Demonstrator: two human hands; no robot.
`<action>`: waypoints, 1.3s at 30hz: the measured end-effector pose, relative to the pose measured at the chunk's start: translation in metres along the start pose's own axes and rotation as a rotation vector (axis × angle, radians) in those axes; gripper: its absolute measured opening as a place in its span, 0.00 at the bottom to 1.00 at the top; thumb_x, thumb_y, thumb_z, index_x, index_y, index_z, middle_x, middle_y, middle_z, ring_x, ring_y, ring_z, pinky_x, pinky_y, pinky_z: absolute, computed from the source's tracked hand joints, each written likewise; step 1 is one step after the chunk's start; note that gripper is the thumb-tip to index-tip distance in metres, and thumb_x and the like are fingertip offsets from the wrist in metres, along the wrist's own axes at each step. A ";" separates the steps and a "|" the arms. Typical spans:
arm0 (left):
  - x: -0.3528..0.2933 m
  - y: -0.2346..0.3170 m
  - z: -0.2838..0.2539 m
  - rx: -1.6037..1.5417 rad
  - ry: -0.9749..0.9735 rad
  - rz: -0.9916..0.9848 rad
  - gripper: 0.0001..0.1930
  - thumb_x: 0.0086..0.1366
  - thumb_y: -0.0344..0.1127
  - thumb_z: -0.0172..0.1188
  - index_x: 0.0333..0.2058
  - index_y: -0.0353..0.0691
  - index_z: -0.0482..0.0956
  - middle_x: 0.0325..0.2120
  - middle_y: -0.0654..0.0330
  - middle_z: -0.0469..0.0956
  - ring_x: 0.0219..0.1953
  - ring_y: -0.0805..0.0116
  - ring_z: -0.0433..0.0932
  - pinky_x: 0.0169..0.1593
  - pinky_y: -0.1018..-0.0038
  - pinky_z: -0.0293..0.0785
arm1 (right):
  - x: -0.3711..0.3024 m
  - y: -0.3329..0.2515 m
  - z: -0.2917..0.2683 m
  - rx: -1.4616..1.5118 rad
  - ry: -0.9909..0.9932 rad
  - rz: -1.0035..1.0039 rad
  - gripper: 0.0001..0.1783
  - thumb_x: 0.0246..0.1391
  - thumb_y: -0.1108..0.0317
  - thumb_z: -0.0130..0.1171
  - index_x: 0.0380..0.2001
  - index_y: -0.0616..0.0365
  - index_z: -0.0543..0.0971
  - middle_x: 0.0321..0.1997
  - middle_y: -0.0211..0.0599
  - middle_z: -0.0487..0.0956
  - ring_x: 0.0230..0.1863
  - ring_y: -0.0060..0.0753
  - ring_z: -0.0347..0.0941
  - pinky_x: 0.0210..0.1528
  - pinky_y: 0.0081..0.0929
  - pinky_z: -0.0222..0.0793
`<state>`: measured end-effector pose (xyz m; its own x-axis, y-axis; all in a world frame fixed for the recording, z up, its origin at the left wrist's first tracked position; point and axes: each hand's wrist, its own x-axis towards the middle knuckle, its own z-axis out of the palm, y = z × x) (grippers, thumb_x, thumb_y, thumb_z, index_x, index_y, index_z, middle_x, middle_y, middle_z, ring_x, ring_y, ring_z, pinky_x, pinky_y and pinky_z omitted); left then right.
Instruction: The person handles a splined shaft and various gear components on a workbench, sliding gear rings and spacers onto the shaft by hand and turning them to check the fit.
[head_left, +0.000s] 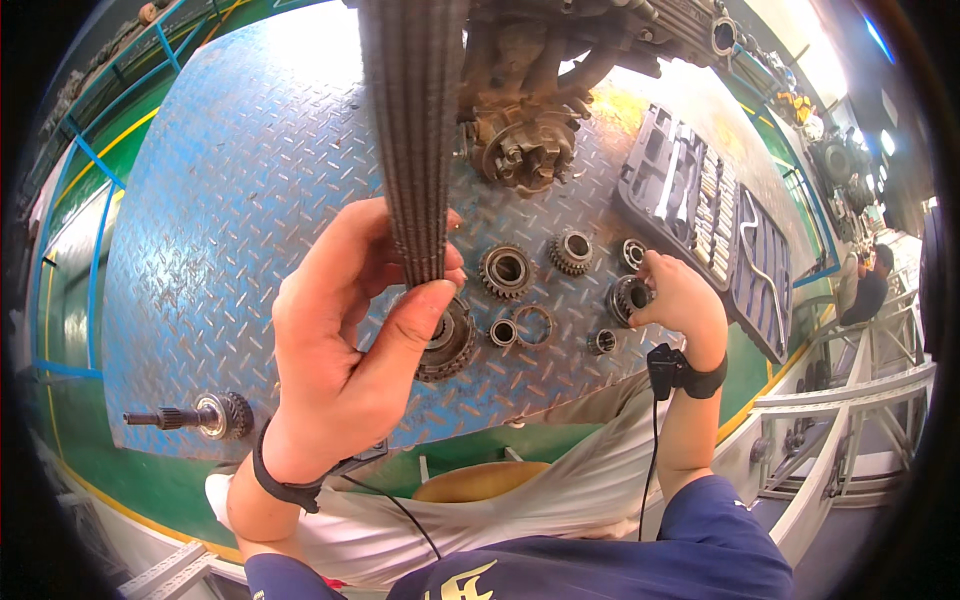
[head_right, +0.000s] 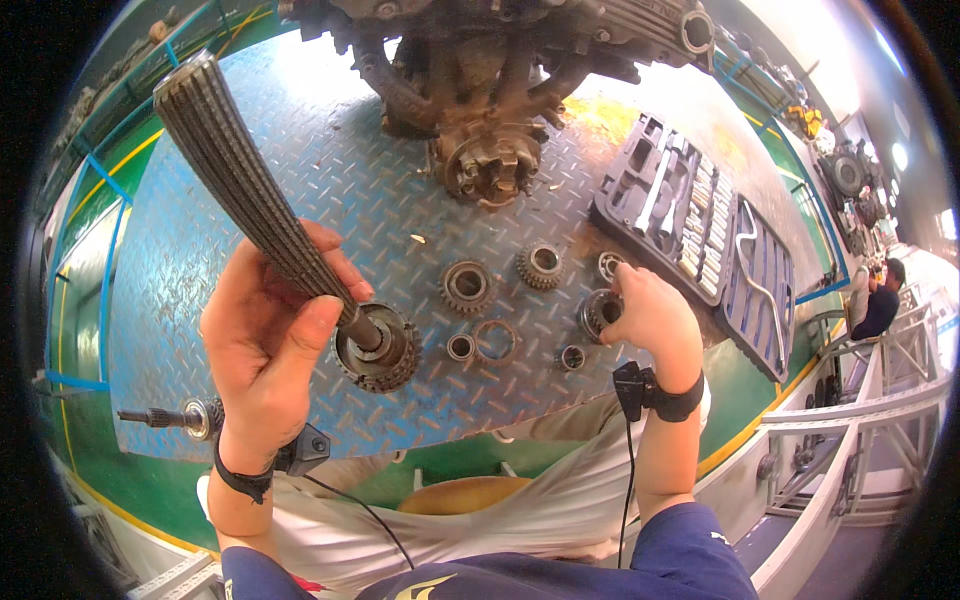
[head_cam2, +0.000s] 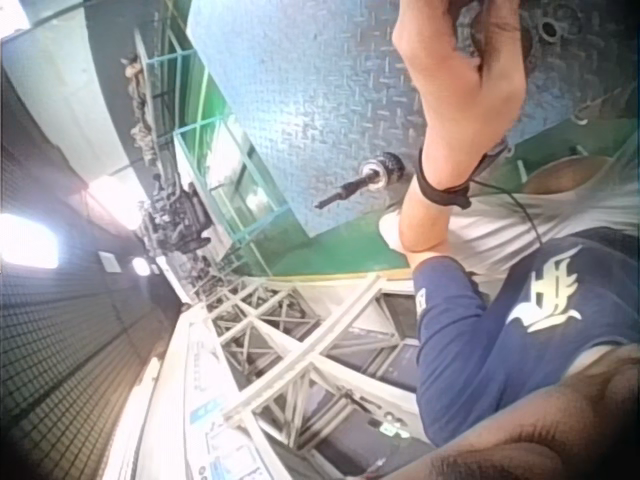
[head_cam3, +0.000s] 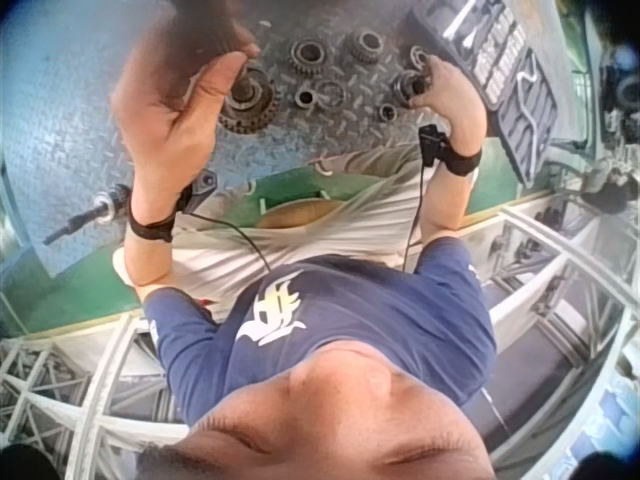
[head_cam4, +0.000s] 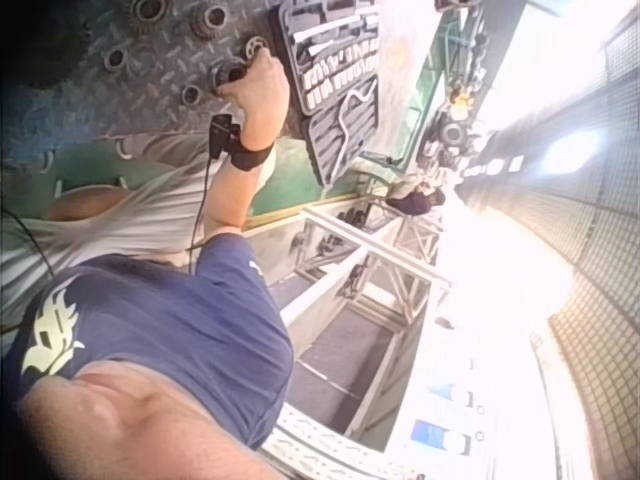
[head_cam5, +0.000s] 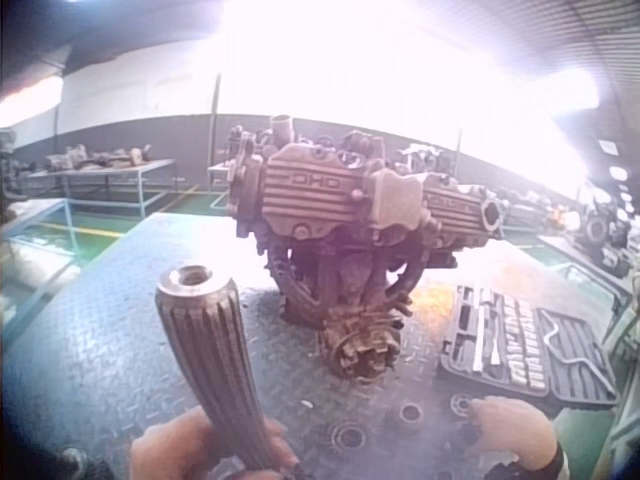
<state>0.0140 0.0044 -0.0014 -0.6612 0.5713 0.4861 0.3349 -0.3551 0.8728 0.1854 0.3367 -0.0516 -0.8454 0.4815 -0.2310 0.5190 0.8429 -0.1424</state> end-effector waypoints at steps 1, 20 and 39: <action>0.000 0.000 0.001 -0.002 0.003 -0.001 0.16 0.65 0.20 0.61 0.52 0.27 0.74 0.42 0.57 0.79 0.43 0.71 0.80 0.52 0.74 0.77 | 0.000 -0.002 -0.002 -0.019 -0.002 0.033 0.35 0.24 0.61 0.80 0.39 0.61 0.76 0.41 0.46 0.79 0.46 0.49 0.75 0.49 0.38 0.71; 0.001 0.000 0.000 0.053 -0.047 0.004 0.20 0.67 0.25 0.62 0.56 0.26 0.70 0.42 0.53 0.79 0.43 0.66 0.80 0.51 0.70 0.77 | -0.004 0.004 -0.009 0.061 -0.022 -0.170 0.30 0.31 0.61 0.76 0.40 0.63 0.78 0.37 0.47 0.77 0.44 0.52 0.74 0.49 0.40 0.71; 0.002 -0.004 -0.006 0.135 -0.093 0.057 0.20 0.68 0.24 0.61 0.57 0.26 0.70 0.40 0.54 0.79 0.43 0.68 0.80 0.51 0.72 0.76 | -0.008 -0.002 -0.018 0.079 -0.053 -0.167 0.29 0.33 0.64 0.77 0.40 0.61 0.77 0.39 0.44 0.75 0.44 0.47 0.74 0.49 0.38 0.70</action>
<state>0.0073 0.0023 -0.0042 -0.5756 0.6213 0.5317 0.4616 -0.2899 0.8384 0.1888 0.3350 -0.0317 -0.9138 0.3214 -0.2483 0.3821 0.8874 -0.2578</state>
